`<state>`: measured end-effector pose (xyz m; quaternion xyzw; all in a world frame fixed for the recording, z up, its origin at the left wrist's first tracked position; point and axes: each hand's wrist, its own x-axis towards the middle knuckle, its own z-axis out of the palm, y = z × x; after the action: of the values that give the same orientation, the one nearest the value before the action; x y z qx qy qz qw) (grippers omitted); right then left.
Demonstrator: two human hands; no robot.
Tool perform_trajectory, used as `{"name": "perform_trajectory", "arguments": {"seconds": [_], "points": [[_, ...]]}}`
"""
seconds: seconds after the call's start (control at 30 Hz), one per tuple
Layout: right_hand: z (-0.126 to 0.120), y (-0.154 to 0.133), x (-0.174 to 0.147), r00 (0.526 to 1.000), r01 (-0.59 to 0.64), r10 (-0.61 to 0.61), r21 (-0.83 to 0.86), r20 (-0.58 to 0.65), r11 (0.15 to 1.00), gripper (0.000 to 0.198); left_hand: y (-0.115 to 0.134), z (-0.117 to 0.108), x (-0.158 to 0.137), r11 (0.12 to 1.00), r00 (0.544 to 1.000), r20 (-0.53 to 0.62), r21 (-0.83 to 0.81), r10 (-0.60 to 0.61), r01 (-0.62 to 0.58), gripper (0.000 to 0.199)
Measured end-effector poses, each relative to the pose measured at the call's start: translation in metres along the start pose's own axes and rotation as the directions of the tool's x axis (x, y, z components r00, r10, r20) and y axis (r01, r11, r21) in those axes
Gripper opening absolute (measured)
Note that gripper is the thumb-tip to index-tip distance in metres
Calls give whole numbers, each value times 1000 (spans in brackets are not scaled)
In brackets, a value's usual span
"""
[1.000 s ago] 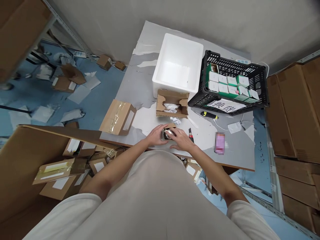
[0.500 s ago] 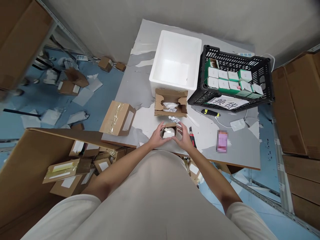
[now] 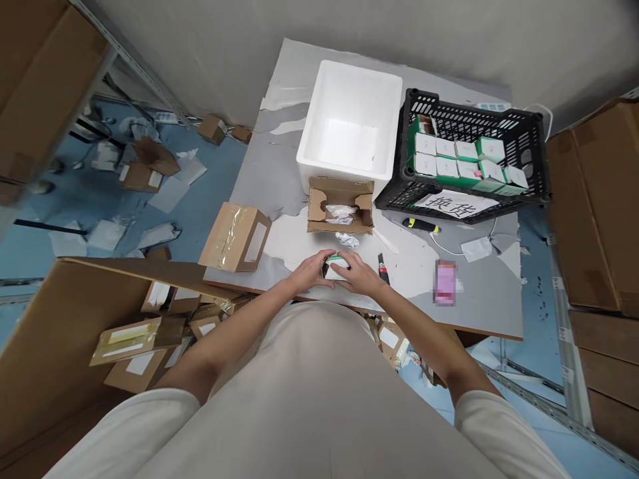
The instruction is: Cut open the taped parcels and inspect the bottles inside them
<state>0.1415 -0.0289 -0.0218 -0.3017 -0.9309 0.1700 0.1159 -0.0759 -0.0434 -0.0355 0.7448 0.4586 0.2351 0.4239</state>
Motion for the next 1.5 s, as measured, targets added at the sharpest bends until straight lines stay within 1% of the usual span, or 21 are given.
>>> {"name": "perform_trajectory", "arguments": {"seconds": [0.17,0.23,0.3,0.37,0.4,0.5,0.57,0.63,0.7,0.77,0.8,0.87,0.93,0.97,1.03,1.1,1.17,1.27,1.37,1.43,1.5], "points": [[0,0,2,1000,-11,10,-79,-9,997,35,5,-21,-3,994,998,19,93,54,-56,106],[-8,-2,0,997,-58,54,-89,-54,994,34,4,-36,-1,984,988,-82,129,130,-119,93],[-25,-4,-4,990,-92,83,-79,-110,993,34,3,-50,5,973,951,-253,189,180,-134,69],[-55,-8,-12,979,-108,97,-54,-177,993,35,4,-60,16,954,907,-374,290,192,-82,53],[-75,-9,-18,970,-117,106,-34,-219,993,36,5,-63,23,936,902,-388,348,190,-48,49],[-152,-8,-41,907,-183,182,35,-379,982,41,8,-63,44,871,937,-306,492,170,3,56],[-212,4,-55,810,-290,250,8,-530,957,42,8,-57,55,841,960,-236,541,148,3,60],[-268,34,-59,649,-414,282,-17,-707,910,40,4,-51,62,826,972,-202,563,123,12,50],[-313,84,-47,462,-482,194,-62,-865,874,42,-2,-45,65,818,975,-200,574,96,37,39],[-340,149,-19,350,-594,147,-99,-925,798,42,-8,-42,66,818,976,-204,573,73,58,38],[-345,183,0,321,-655,169,-90,-932,750,42,-9,-41,66,820,977,-204,569,66,64,39],[-339,242,41,247,-780,329,15,-911,626,42,-11,-39,63,822,977,-205,565,60,68,40],[-314,283,77,171,-863,504,119,-847,491,44,-11,-38,58,820,974,-217,567,62,74,43],[-297,297,92,153,-891,589,147,-793,430,44,-11,-38,55,816,971,-228,572,65,80,45],[-261,314,112,144,-913,702,180,-697,367,42,-10,-35,49,813,968,-245,575,61,95,47],[-230,323,122,171,-924,798,188,-578,334,44,-10,-32,44,812,964,-261,575,60,105,49],[-211,329,125,186,-942,868,168,-460,291,44,-10,-29,41,809,959,-275,578,66,110,49],[-205,337,123,230,-960,926,86,-300,266,52,-12,-25,40,800,954,-287,590,83,108,49],[-212,340,113,299,-950,941,45,-157,310,61,-13,-25,42,805,950,-291,587,110,87,49],[-217,338,102,336,-933,927,79,-165,352,65,-10,-28,43,811,948,-296,580,118,81,47],[-220,330,88,435,-870,858,119,-274,479,70,-6,-33,42,818,944,-308,569,114,88,41]]}}
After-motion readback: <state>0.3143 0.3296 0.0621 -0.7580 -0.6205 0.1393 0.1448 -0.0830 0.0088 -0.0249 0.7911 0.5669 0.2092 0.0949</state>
